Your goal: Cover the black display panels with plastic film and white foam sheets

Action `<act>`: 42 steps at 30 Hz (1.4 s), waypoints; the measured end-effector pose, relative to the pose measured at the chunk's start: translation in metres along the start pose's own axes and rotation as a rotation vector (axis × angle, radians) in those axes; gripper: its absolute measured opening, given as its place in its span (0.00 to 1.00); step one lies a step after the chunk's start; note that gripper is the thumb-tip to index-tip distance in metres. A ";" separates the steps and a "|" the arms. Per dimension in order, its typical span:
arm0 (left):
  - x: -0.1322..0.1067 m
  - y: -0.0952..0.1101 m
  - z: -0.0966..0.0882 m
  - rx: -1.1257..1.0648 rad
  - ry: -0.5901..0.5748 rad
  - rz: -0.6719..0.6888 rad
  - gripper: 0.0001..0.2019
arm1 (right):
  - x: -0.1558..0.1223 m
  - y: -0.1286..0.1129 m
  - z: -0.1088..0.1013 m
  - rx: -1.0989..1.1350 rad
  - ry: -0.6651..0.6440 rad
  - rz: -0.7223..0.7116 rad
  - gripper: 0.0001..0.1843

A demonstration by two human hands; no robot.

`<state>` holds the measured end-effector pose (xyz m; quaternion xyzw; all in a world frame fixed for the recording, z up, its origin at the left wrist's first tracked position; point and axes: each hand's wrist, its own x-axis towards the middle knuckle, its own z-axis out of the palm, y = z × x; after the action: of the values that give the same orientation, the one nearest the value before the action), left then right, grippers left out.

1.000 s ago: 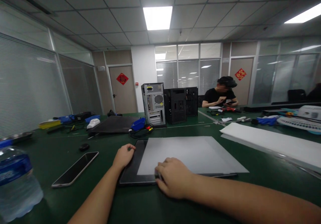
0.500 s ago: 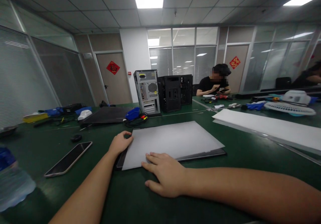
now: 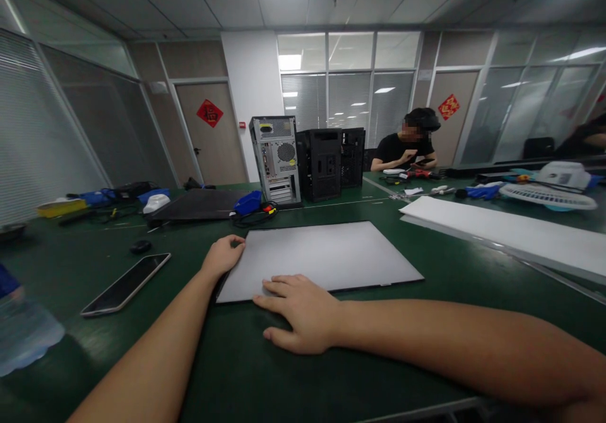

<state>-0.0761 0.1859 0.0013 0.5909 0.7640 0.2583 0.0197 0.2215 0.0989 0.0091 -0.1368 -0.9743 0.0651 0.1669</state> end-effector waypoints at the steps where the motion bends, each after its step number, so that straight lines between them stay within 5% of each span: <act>1: 0.001 0.000 0.001 0.015 0.004 -0.004 0.16 | -0.001 0.001 0.000 0.006 0.001 -0.007 0.33; 35: 0.004 0.004 0.006 0.130 -0.037 0.000 0.21 | 0.002 0.005 0.004 0.067 -0.015 0.007 0.32; 42: 0.006 0.002 0.007 0.132 -0.042 -0.001 0.21 | 0.005 0.027 -0.001 -0.004 0.063 -0.013 0.26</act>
<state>-0.0742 0.1943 -0.0026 0.5957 0.7791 0.1951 -0.0031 0.2239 0.1263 0.0070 -0.1329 -0.9695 0.0576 0.1975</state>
